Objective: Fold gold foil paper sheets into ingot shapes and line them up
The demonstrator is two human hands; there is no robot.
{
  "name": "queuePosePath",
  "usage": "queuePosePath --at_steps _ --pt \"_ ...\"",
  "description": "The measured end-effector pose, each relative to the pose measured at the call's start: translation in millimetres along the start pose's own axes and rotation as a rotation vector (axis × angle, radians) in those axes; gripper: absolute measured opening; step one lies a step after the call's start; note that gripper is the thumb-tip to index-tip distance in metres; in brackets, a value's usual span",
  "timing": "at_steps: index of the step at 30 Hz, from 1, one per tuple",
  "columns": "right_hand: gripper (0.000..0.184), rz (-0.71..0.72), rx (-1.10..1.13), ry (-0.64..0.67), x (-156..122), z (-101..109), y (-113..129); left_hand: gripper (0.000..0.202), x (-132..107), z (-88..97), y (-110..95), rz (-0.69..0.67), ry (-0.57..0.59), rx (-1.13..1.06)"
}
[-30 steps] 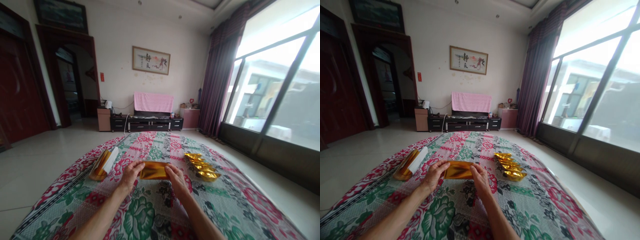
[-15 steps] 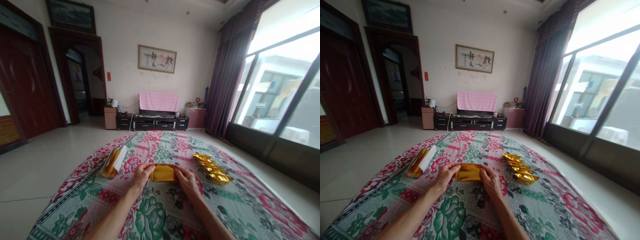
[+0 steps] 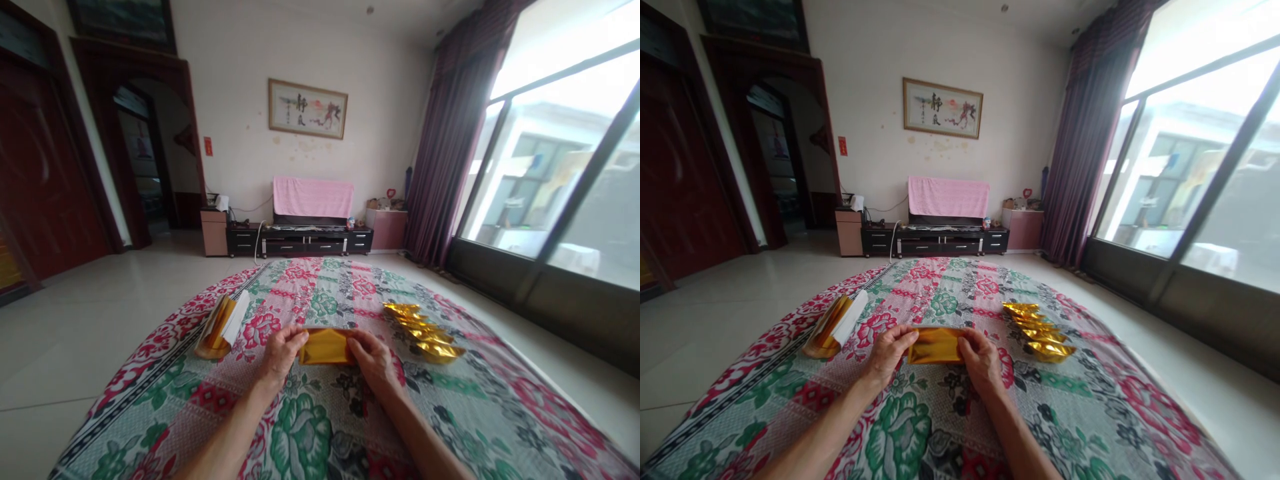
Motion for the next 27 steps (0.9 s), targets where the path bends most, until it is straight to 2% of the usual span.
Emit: queuePosePath --at_steps 9,16,22,27 --pt "0.032 -0.033 0.090 0.010 -2 0 7 0.029 0 1.0 3 -0.018 0.013 0.020" --pt "0.031 -0.062 0.161 0.008 -2 -3 3 0.028 0 -0.9 0 -0.060 0.043 0.011" --pt "0.033 -0.055 0.202 0.006 1 -4 -6 0.036 -3 1.2 -2 -0.044 -0.031 0.038" --pt "0.032 -0.045 0.145 -0.013 0 -1 -5 0.038 -6 1.9 -7 -0.029 -0.093 0.064"
Point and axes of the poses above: each hand's wrist, its own x-axis towards the middle knuckle, its own z-axis out of the back of the hand, y = z × x, the point moved 7 cm from there along x, towards the middle knuckle, and after that the axes turned 2 degrees about -x, right-handed, at the moved point
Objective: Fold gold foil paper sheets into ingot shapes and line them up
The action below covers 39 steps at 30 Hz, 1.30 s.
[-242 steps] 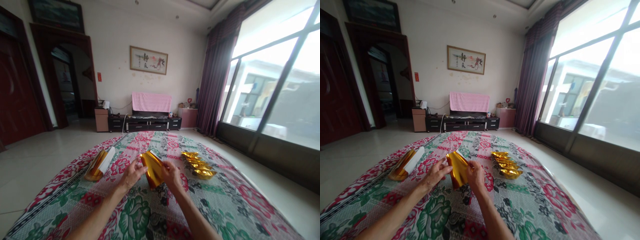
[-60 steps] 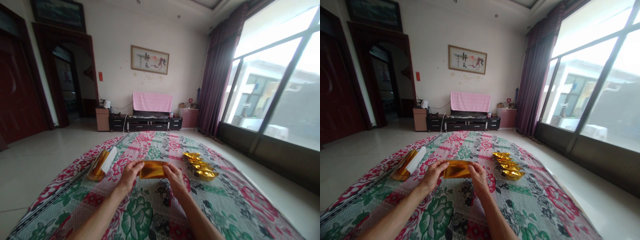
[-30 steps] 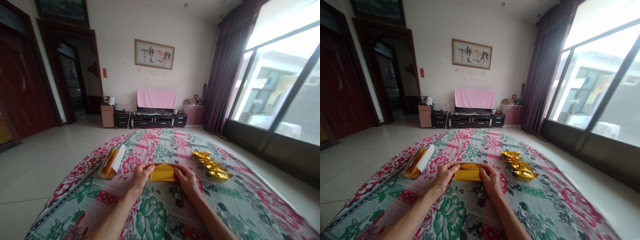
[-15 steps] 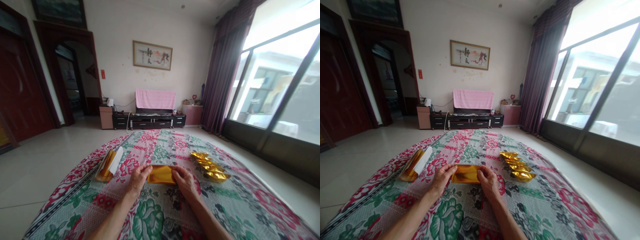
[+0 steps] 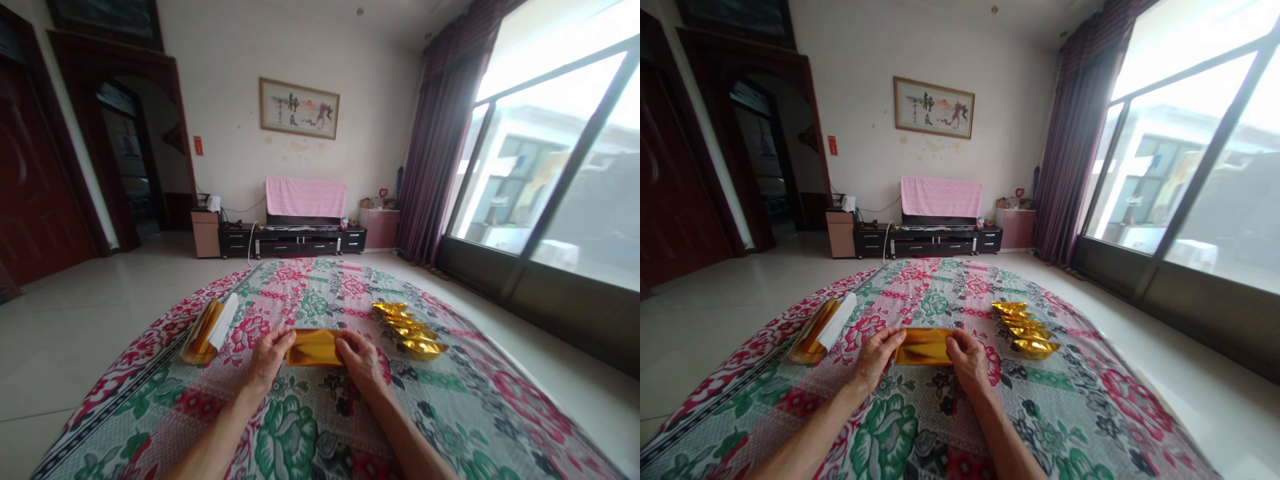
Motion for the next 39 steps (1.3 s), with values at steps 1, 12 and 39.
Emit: queuePosePath --at_steps 1,12,39 --pt "0.033 0.003 -0.014 -0.001 -0.5 0.4 1.4 0.037 -0.4 0.2 -0.5 0.006 -0.005 0.004" --pt "0.034 0.004 -0.023 0.003 -1.6 1.2 8.8 0.035 2.0 2.6 4.8 0.021 0.012 0.027" --pt "0.026 0.014 -0.086 -0.022 -2.7 3.7 10.3 0.035 3.0 1.7 6.3 -0.010 0.014 0.023"
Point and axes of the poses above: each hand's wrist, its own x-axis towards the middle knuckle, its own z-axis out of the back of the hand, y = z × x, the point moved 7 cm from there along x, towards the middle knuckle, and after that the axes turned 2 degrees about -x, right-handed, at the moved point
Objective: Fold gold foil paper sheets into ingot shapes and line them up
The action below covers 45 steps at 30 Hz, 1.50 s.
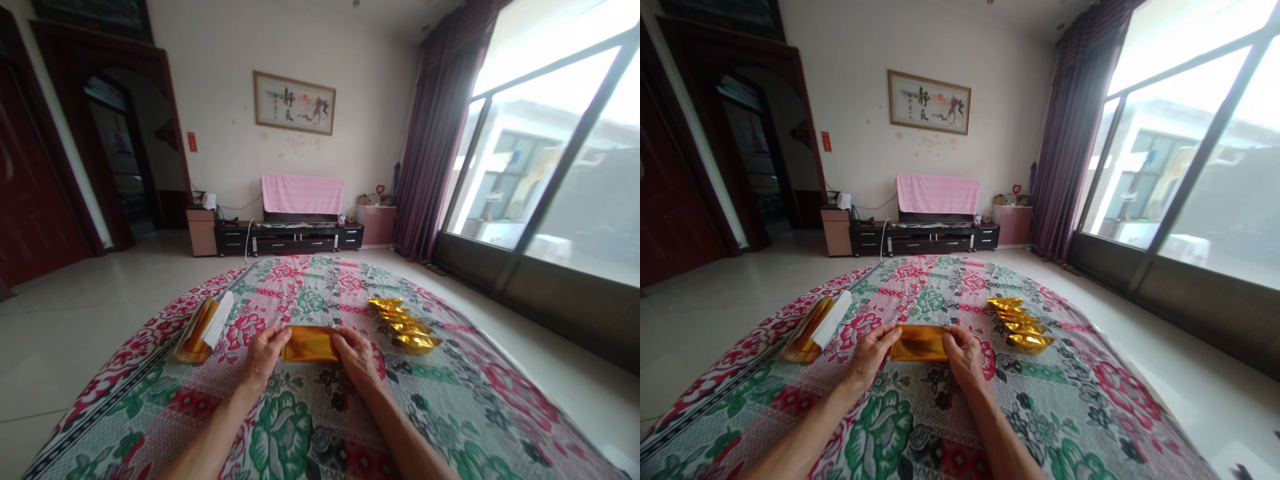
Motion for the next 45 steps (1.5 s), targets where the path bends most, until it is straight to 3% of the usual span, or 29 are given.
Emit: queuePosePath --at_steps 10,20,23,31,36,45 --pt "0.028 0.054 -0.200 -0.082 2 4 -6 0.029 5 2.2 3 -0.086 -0.030 0.225" --pt "0.026 0.057 -0.248 -0.082 2 4 -5 0.022 3 1.5 1 -0.092 -0.063 0.241" --pt "0.027 0.076 -0.331 -0.099 1 6 -2 0.019 -1 -1.2 -6 -0.146 -0.097 0.388" --pt "0.031 0.096 -0.643 -0.071 -1 2 3 0.015 -9 -16.8 -20 -0.458 -0.121 0.853" --pt "0.031 0.123 -0.782 -0.035 -2 -5 2 0.015 -10 -24.2 -14 -0.509 -0.069 1.043" --pt "0.029 0.193 -0.924 0.001 -7 -13 3 0.015 -11 -27.5 -12 -0.522 -0.041 1.129"
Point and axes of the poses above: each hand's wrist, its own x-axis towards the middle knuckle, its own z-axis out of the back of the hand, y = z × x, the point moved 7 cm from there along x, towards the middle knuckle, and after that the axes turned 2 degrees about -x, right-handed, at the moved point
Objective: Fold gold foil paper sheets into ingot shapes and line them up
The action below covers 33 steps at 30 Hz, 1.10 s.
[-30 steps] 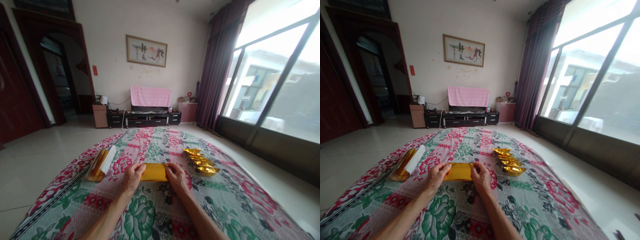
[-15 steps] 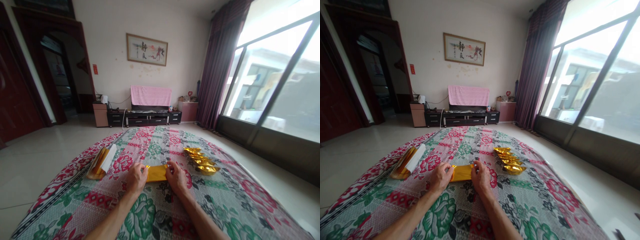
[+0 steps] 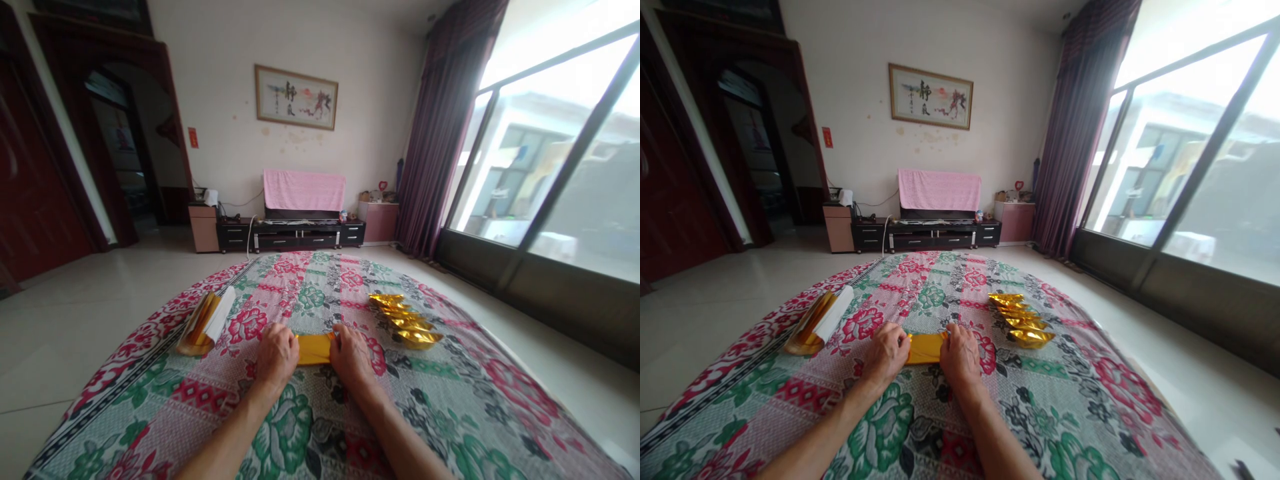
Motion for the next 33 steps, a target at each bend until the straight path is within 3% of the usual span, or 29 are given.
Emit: queuePosePath --at_steps 7,11,15,18,21,33 --pt "0.037 -0.031 0.011 0.012 1 -1 -2 0.015 -1 3.2 -4 -0.010 0.013 0.019" --pt "0.040 0.021 0.003 -0.029 0 3 2 0.015 -1 2.9 -4 -0.006 0.016 0.023" --pt "0.027 0.133 -0.004 -0.041 0 6 11 0.003 -1 2.5 -2 0.004 -0.002 0.019" --pt "0.010 0.210 -0.022 0.009 1 4 16 0.016 -1 5.4 -4 -0.016 -0.016 -0.001" --pt "0.006 0.264 -0.002 0.093 1 0 18 0.011 -1 7.0 -8 -0.057 0.019 -0.007" --pt "0.014 0.206 0.039 0.097 -10 8 18 0.018 -4 0.0 -17 -0.131 0.148 0.207"
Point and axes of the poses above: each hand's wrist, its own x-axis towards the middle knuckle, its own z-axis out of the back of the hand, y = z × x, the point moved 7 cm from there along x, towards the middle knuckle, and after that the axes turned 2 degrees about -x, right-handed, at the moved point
